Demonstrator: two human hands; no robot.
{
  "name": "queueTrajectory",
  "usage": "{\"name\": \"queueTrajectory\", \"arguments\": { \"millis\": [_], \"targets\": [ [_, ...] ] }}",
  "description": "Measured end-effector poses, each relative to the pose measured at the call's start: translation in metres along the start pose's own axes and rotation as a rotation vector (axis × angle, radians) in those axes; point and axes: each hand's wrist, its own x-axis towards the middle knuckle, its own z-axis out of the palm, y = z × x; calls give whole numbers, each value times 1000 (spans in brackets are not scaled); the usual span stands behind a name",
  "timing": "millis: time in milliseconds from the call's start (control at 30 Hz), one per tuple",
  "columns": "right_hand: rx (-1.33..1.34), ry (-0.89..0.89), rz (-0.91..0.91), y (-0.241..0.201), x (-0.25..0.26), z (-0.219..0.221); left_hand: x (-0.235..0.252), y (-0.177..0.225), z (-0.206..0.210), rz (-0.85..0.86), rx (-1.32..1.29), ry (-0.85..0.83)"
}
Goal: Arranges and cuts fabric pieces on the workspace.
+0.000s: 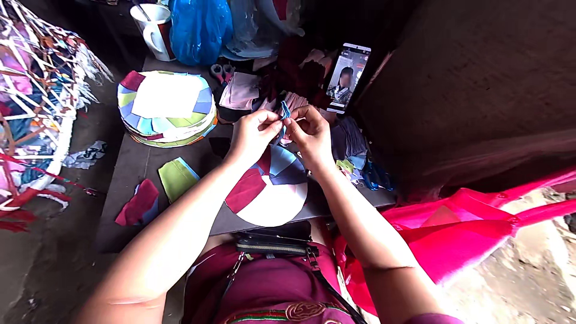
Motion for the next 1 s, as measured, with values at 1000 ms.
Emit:
{"name": "queueTrajectory", "arguments": {
  "millis": [1000],
  "targets": [
    [53,126,90,-6,3,-6,5,1,-5,-162,-112,126]
  ]
}}
